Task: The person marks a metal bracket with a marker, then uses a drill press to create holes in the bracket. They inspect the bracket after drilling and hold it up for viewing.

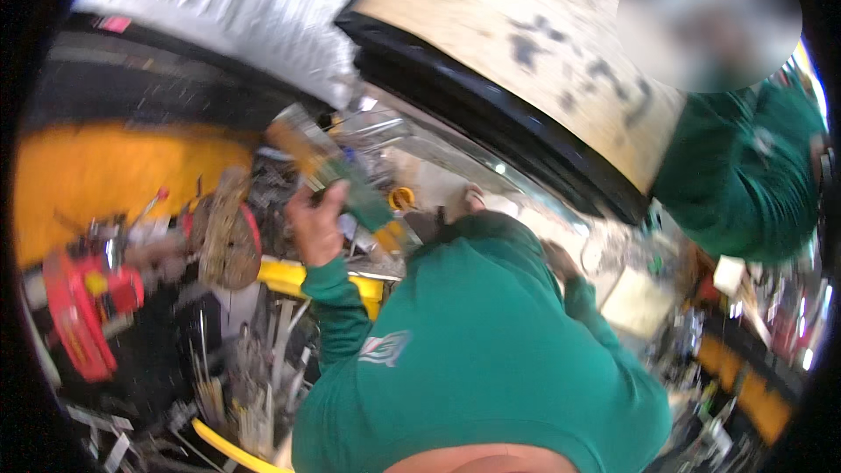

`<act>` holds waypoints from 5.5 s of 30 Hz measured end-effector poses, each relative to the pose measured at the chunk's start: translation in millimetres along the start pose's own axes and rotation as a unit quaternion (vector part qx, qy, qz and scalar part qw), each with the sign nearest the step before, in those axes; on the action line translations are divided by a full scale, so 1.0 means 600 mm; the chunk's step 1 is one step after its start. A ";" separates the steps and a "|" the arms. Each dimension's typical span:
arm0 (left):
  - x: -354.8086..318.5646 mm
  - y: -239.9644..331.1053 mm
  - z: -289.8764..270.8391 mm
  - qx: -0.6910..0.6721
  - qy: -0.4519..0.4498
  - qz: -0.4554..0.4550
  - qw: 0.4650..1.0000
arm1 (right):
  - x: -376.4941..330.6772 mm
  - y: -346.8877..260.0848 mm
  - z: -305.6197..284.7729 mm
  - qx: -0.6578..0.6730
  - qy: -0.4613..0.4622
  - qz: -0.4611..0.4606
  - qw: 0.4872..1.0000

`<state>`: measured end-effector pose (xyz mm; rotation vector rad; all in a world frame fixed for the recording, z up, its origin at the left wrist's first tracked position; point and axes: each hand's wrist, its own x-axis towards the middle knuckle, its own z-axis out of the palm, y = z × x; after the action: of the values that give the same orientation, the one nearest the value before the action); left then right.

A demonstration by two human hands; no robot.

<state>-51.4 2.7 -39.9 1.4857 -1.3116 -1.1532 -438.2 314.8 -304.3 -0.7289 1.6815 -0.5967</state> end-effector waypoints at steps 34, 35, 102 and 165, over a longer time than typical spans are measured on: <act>-0.051 0.171 0.302 -0.093 -0.229 0.087 0.965 | -0.133 -0.540 -0.155 0.060 0.142 -0.390 0.908; -0.050 0.164 0.303 -0.111 -0.237 0.087 0.961 | -0.137 -0.538 -0.157 0.066 0.149 -0.394 0.905; -0.461 0.230 0.737 -0.150 -0.210 -0.012 0.966 | -0.270 -0.361 -0.627 0.235 -0.015 -0.379 0.895; -0.508 0.220 0.832 -0.122 -0.303 0.008 0.945 | -0.222 -0.073 -0.695 0.315 0.068 -0.249 0.913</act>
<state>-578.7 285.8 1.4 0.9647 -1.4977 -1.7803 -817.6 387.3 -93.2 -0.6387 1.2916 -1.4978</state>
